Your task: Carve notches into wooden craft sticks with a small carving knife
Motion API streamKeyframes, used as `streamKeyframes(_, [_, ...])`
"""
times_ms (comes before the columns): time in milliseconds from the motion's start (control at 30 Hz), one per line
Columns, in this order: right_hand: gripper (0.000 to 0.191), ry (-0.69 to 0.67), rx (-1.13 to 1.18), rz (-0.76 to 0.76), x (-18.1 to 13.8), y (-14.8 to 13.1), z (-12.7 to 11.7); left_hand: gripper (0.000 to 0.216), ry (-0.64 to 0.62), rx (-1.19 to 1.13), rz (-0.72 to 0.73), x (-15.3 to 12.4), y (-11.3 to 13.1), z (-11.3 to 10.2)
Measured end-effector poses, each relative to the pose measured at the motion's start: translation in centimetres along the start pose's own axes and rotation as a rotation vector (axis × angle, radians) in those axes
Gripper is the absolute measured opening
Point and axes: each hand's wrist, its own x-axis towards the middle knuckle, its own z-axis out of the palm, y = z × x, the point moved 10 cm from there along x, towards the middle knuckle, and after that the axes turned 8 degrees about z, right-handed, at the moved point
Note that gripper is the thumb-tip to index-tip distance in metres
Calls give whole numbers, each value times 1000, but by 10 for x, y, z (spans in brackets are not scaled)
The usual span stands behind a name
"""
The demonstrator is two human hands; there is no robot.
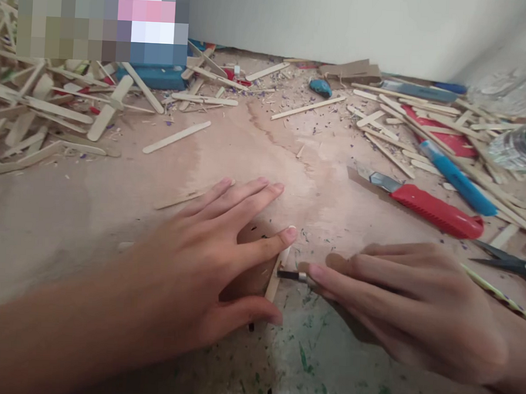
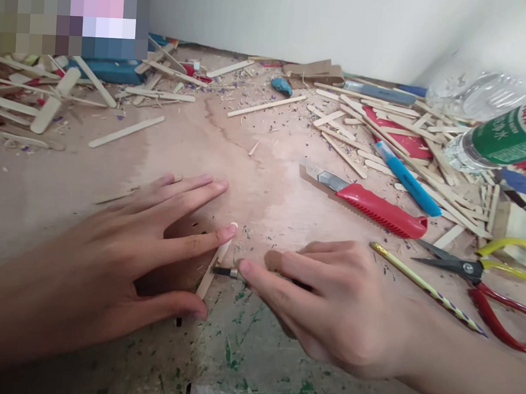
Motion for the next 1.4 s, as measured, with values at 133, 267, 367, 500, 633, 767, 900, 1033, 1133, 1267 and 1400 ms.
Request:
streamKeyframes(133, [29,19,-2,20,-1,0,0,75,2,13,-9,1,1,-1])
streamKeyframes(267, [30,-1,-8,15,-2,-2,1,75,15,9,-12,1,1,-1])
streamKeyframes(367, [31,5,-9,7,-1,-3,-1,76,31,14,-15,1,1,-1])
streamKeyframes(500, [31,5,-8,26,-1,0,-1,76,44,21,-9,1,2,0])
streamKeyframes(633, [31,18,-13,20,-4,-1,-2,76,71,24,-5,1,2,0])
streamKeyframes(767, [34,-5,-18,30,-5,1,1,77,68,23,-11,2,2,0])
streamKeyframes(900, [33,6,-13,25,-3,2,0,78,41,20,-11,3,2,1])
streamKeyframes(1033, [33,7,-31,13,-4,1,0,79,45,13,-32,2,0,1])
streamKeyframes(1133, [34,0,-23,23,-5,2,2,79,38,7,-30,2,1,1])
streamKeyframes(1267, [32,1,-26,21,-6,2,2,79,34,2,-27,3,2,1])
streamKeyframes(1400, [32,18,-42,6,-4,0,0,78,31,5,-37,2,1,2])
